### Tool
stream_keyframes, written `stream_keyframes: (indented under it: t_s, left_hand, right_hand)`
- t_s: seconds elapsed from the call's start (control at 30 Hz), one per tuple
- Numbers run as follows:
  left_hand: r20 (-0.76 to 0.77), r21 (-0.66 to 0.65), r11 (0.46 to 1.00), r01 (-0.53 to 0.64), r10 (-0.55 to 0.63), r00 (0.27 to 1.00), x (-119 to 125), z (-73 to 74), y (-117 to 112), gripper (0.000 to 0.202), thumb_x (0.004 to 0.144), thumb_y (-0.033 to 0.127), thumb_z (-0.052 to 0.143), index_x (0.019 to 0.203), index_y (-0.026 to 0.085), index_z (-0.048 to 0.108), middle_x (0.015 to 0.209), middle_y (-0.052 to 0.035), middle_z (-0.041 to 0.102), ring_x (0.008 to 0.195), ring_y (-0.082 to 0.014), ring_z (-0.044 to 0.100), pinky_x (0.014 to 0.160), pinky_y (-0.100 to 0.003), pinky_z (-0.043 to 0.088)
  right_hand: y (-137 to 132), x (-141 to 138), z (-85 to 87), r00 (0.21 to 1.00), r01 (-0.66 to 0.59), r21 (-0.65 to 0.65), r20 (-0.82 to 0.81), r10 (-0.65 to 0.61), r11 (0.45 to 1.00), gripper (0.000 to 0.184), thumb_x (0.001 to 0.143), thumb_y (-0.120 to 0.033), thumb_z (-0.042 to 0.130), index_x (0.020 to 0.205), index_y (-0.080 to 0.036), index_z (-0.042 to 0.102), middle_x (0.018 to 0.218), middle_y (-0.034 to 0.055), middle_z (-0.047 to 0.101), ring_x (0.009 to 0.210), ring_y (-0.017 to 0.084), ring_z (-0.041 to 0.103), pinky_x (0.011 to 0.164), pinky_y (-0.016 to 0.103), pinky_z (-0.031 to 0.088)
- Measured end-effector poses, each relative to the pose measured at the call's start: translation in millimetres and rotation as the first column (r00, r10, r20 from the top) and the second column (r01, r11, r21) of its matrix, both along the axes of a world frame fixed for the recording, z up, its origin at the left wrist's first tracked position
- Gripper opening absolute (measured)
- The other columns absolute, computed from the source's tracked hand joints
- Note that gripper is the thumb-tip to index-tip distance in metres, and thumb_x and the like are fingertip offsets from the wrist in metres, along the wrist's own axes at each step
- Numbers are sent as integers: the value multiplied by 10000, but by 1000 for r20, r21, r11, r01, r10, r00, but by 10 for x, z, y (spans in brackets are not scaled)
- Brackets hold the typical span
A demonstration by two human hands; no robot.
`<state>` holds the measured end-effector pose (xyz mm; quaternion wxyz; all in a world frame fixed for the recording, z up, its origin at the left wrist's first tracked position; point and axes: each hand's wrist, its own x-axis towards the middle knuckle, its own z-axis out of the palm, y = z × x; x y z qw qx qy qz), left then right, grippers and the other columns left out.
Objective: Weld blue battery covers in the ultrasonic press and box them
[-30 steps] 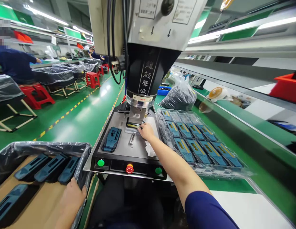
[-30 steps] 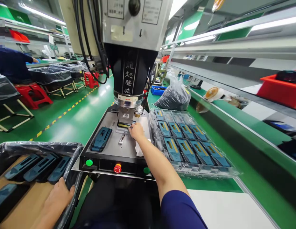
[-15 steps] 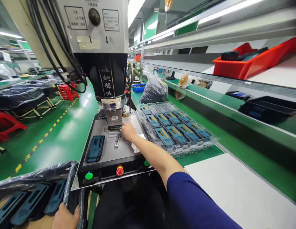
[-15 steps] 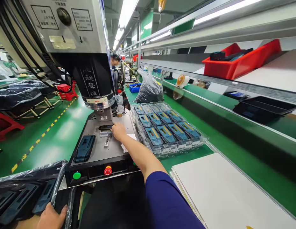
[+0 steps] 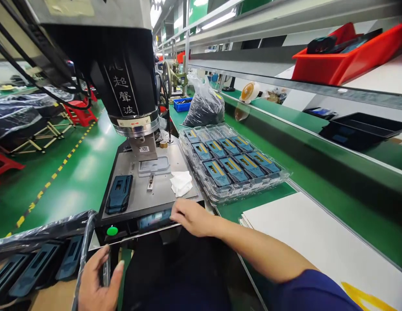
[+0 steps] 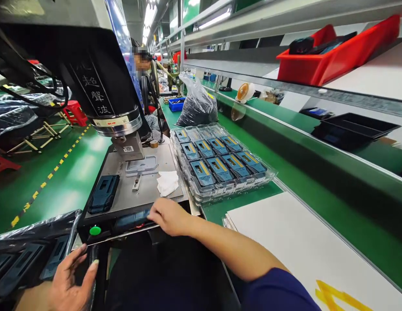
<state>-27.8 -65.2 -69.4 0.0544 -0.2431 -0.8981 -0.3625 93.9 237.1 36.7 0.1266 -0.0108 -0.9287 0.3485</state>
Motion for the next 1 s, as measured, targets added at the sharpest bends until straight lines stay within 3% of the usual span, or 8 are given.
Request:
stream_keyframes:
  t_s: [0.1,0.2,0.3,0.4,0.47,0.73,0.87,1.0]
  left_hand:
    - [140,153,945,291,-312,940,141,275,278,672,788,481,587,1369,233,359,1359,-80,512,1203,-259,530,1055,-391,418]
    - [373,99,920,380,-388,843,229,436,472,446,799,469,602,1158,209,560,1072,-59,686,1002,-241,637,942,-377,486]
    - [585,109,954,279,-289,758,329,478,604,318,802,501,592,835,186,612,778,-42,694,770,-213,653,754,-336,523]
    - [783,286,956,64,-272,559,414,413,676,341,766,502,638,798,168,579,654,-6,630,580,-143,588,547,-258,493]
    - [841,339,940,-46,-281,462,447,358,688,366,727,491,686,829,158,572,638,7,609,539,-119,557,493,-236,481]
    - [892,329,937,-115,-268,364,460,362,662,417,644,415,775,904,157,575,746,-17,650,657,-138,619,519,-227,507]
    - [890,315,946,-76,-266,370,438,354,660,421,642,410,780,909,156,578,745,-17,656,668,-143,629,537,-224,500]
    - [890,267,963,-47,-227,397,415,318,678,412,729,516,679,881,147,579,640,-20,654,553,-111,586,530,-210,461]
  right_hand:
    - [-195,174,-193,975,1,-277,215,61,961,163,866,-310,562,791,-176,617,756,-6,591,701,120,520,638,229,396]
    - [-320,204,-478,921,153,-490,385,55,858,243,853,-373,545,751,-165,618,624,-35,522,592,103,457,545,219,353]
    - [-405,193,-761,937,233,-611,350,-6,757,260,824,-402,557,754,-163,631,682,-13,575,645,120,508,602,241,403]
    - [-450,185,-981,950,246,-680,310,-33,691,273,745,-411,642,884,-176,654,859,25,652,775,158,581,708,284,459]
    - [-456,181,-1068,941,269,-702,338,-23,659,307,722,-404,662,932,-180,653,908,38,668,802,169,599,732,302,475]
    - [-451,171,-1089,912,333,-690,410,-32,642,314,714,-424,668,925,-190,667,895,36,684,743,165,612,682,306,500]
    - [-456,170,-1103,907,336,-651,418,-49,681,339,714,-455,666,932,-196,666,886,37,689,739,174,615,664,306,496]
    - [-463,172,-1099,908,306,-590,417,-42,747,332,731,-468,641,921,-197,664,877,33,692,740,174,612,669,302,481]
